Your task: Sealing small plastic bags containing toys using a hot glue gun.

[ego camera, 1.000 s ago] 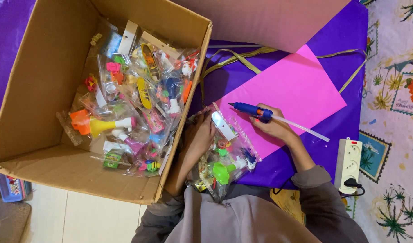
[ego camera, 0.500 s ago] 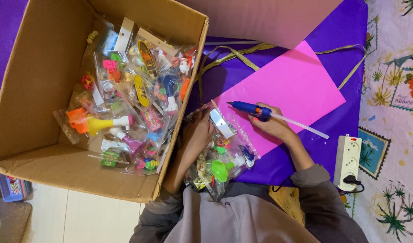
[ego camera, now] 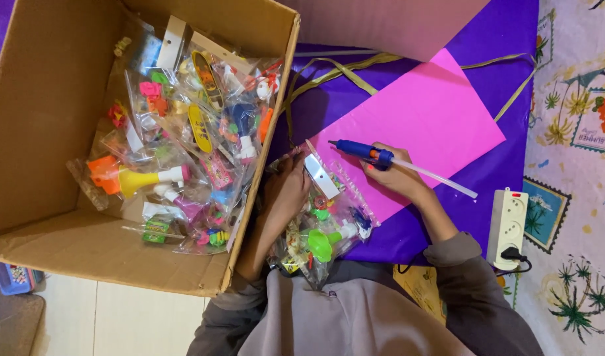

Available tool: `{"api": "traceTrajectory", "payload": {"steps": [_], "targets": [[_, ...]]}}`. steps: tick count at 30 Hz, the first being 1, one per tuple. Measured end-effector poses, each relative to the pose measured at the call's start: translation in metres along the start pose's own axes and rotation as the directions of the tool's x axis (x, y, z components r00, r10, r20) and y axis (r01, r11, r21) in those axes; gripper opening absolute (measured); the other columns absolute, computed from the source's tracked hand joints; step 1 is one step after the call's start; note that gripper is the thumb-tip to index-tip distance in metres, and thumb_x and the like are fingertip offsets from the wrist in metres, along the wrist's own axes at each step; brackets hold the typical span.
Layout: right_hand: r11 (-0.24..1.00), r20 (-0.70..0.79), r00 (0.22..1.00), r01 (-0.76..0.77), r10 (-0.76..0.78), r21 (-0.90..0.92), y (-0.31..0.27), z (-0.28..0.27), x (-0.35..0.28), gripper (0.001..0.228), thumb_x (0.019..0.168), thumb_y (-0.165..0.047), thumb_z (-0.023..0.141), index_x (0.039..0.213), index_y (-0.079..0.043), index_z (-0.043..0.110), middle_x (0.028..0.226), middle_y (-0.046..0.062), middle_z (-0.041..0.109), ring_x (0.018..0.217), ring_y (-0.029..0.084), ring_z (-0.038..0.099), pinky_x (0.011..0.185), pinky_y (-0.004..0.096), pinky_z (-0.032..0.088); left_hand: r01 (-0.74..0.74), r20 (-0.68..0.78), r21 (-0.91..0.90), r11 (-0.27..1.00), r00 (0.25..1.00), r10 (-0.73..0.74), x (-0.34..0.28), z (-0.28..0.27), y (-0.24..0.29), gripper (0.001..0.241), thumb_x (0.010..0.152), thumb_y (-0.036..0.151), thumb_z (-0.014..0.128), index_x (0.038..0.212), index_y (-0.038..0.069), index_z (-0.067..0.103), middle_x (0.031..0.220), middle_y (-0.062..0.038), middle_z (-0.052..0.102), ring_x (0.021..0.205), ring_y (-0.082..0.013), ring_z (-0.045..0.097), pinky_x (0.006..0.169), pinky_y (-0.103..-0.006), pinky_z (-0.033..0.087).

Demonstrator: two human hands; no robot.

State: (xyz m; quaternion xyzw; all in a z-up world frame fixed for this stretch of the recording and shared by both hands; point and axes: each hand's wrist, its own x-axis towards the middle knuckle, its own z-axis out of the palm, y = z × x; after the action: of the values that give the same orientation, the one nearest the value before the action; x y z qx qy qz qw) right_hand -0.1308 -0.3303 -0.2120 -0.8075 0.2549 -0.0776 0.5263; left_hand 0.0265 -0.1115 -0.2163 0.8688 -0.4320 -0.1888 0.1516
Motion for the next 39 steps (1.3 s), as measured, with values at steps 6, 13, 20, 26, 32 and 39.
{"api": "traceTrajectory", "payload": {"steps": [6,13,20,26,32,39], "targets": [[0.996,-0.001,0.998,0.062,-0.062,-0.07,0.023,0.004,0.001,0.017,0.079,-0.014,0.082,0.09,-0.011,0.069,0.07,0.012,0.065,0.065,0.025,0.063,0.064,0.036,0.051,0.006,-0.003,-0.015,1.0,1.0,-0.006,-0.001,0.003,0.0,0.05,0.097,0.026,0.044,0.144,0.012,0.049,0.11,-0.02,0.059,0.073,-0.047,0.072,0.069,-0.0547,0.061],[0.99,0.031,0.992,0.125,-0.123,-0.058,0.026,0.004,0.012,0.021,0.08,-0.018,0.081,0.096,-0.01,0.069,0.081,0.014,0.069,0.075,0.03,0.067,0.072,0.04,0.053,0.008,0.02,-0.015,1.0,1.0,-0.008,0.0,0.001,0.0,0.053,0.095,0.026,0.046,0.145,0.012,0.048,0.11,-0.018,0.058,0.076,-0.0457,0.072,0.068,-0.0548,0.061],[0.963,0.108,0.969,0.235,-0.222,-0.131,0.032,0.005,0.024,0.029,0.082,-0.015,0.081,0.104,-0.005,0.065,0.095,0.02,0.07,0.089,0.042,0.07,0.08,0.049,0.054,-0.03,-0.008,0.04,0.999,1.0,0.03,-0.001,0.003,-0.002,0.053,0.093,0.025,0.05,0.144,0.01,0.05,0.105,-0.016,0.058,0.078,-0.0398,0.07,0.066,-0.0511,0.062],[0.956,0.146,0.962,0.253,-0.232,-0.148,0.025,0.003,0.031,0.027,0.084,-0.019,0.08,0.103,-0.006,0.065,0.094,0.018,0.07,0.09,0.041,0.07,0.081,0.049,0.055,-0.023,-0.004,0.014,1.0,1.0,0.024,-0.002,-0.001,0.0,0.053,0.093,0.024,0.048,0.144,0.01,0.05,0.106,-0.018,0.059,0.074,-0.0432,0.071,0.065,-0.0531,0.062],[0.944,0.159,0.956,0.274,-0.246,-0.184,0.023,0.001,0.034,0.028,0.085,-0.022,0.081,0.103,-0.007,0.065,0.095,0.017,0.07,0.089,0.04,0.07,0.08,0.048,0.055,-0.009,-0.012,0.039,0.999,1.0,0.009,-0.002,0.002,0.0,0.054,0.093,0.025,0.048,0.145,0.011,0.049,0.106,-0.018,0.059,0.071,-0.0429,0.072,0.065,-0.0523,0.062],[0.938,0.175,0.948,0.295,-0.264,-0.183,0.026,-0.001,0.04,0.029,0.087,-0.028,0.08,0.102,-0.008,0.066,0.095,0.015,0.07,0.09,0.039,0.07,0.08,0.047,0.055,-0.036,-0.034,0.047,0.998,0.999,0.038,-0.002,0.002,-0.001,0.053,0.092,0.024,0.048,0.144,0.011,0.051,0.1,-0.014,0.059,0.067,-0.0399,0.072,0.059,-0.0489,0.062]]}}
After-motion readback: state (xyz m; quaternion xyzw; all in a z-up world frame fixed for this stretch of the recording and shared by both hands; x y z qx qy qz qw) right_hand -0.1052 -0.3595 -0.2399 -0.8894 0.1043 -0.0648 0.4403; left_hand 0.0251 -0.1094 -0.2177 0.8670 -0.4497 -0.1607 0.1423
